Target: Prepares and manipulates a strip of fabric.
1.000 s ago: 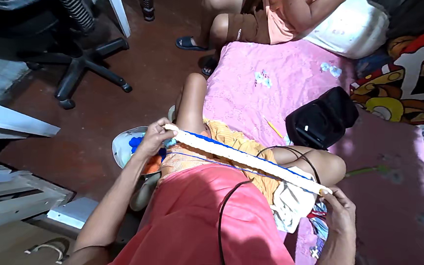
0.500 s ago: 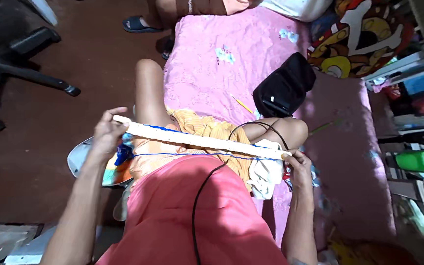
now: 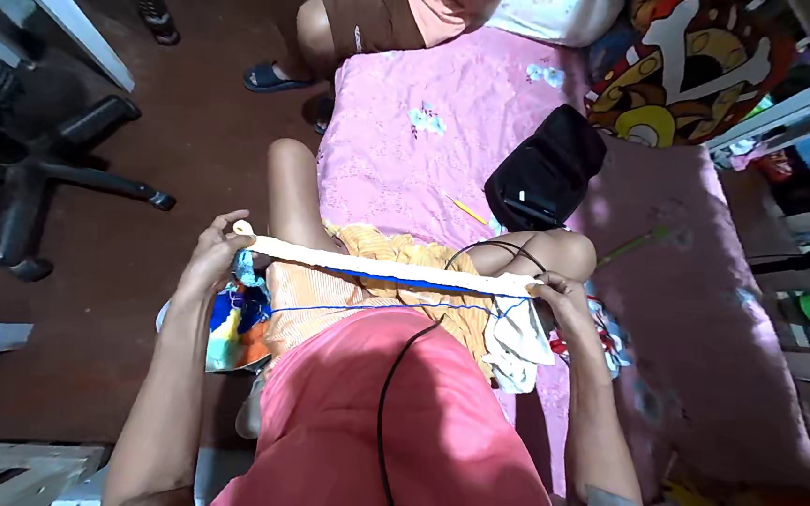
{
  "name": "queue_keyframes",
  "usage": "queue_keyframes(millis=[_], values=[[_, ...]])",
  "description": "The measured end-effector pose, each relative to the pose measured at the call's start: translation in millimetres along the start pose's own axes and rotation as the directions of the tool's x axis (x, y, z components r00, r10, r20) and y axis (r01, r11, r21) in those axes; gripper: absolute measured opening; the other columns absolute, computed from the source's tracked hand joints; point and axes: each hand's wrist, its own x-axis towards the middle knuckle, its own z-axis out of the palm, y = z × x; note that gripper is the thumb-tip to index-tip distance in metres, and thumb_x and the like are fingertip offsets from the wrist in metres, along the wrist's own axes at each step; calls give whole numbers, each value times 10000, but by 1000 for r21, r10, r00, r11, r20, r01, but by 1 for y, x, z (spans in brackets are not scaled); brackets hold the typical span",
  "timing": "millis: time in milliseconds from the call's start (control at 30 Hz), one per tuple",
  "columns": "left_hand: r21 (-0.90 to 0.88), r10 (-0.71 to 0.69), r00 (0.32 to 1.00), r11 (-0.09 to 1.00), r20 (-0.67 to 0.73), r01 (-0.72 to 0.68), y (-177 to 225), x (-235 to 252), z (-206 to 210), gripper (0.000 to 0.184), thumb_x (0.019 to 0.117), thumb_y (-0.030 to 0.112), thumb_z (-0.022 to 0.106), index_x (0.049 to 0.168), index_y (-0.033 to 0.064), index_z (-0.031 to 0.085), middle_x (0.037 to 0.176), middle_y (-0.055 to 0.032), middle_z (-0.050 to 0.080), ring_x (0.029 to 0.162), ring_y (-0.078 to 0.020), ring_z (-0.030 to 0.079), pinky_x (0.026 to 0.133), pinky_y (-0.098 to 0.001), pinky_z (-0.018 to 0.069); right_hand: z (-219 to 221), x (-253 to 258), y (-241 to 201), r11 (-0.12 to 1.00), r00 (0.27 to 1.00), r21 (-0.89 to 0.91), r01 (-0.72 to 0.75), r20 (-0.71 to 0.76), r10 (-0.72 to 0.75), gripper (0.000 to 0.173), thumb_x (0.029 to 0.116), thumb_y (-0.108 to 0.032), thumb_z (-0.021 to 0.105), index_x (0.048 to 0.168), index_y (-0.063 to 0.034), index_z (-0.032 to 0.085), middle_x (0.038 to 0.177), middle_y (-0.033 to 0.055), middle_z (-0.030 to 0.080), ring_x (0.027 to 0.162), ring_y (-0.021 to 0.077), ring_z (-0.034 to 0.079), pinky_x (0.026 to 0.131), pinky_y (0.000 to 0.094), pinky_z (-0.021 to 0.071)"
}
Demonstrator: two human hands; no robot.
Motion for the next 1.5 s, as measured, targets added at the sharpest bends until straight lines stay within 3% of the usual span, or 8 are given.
queue_keyframes(millis=[400,667,900,1133,1267,1333,1433,1500], values=[[63,-85,992,995,96,79,79,51,-16,392,963,-2,520,1346,77,545,890,-45,604,616,-55,556,559,-205,486,-20,87,-88,934,970,-358,-8,223,94,180,983,-168,617,864,-33,609,694,19,534,524,74,455,504,253,393],[102,-5,985,995,172,-13,57,49,-26,446,954,-96,506,1369,66,529,903,-56,620,650,-55,563,592,-203,484,-5,118,-41,977,968,-211,39,250,16,136,965,-138,640,906,-16,625,710,15,569,549,63,500,524,237,429],[168,122,985,976,119,-141,82,18,-16,516,913,-96,622,1403,20,512,1138,-208,664,881,-211,637,794,-401,538,0,115,-21,958,975,-220,183,165,-149,147,919,-129,622,912,17,643,779,72,593,647,136,555,620,360,503],[46,398,885,906,242,-420,140,-35,-5,422,907,-121,597,1308,10,585,967,-112,668,722,-111,621,654,-269,541,-42,67,-13,982,983,-90,166,-63,-172,160,905,-135,598,913,18,646,701,14,582,542,63,514,509,266,462],[-19,567,749,801,343,-598,148,-50,7,459,897,-77,593,1332,71,592,977,-38,689,721,-62,619,621,-208,523,-74,38,20,989,990,60,133,-59,-129,61,845,-154,590,802,-118,616,652,-95,584,507,-6,513,469,194,453],[-33,616,674,748,409,-663,154,-58,20,454,891,-43,598,1333,65,595,1011,-15,687,793,-55,646,701,-214,559,-84,23,33,984,991,-147,101,100,-87,106,852,-157,647,870,-55,665,704,-11,613,573,72,558,535,289,498],[-2,606,588,698,535,-716,166,-79,46,385,917,31,620,1298,89,624,965,30,691,843,-35,658,761,-211,572,-78,12,24,916,980,-395,76,197,4,270,888,-144,746,1058,60,693,895,242,680,838,389,659,791,653,515],[16,585,511,648,630,-761,175,-91,65,356,935,61,591,1286,101,637,952,46,693,827,-10,655,759,-193,567,-60,7,-9,893,978,-401,205,121,-171,286,922,-194,715,1072,48,695,929,235,694,860,396,678,787,665,526]])
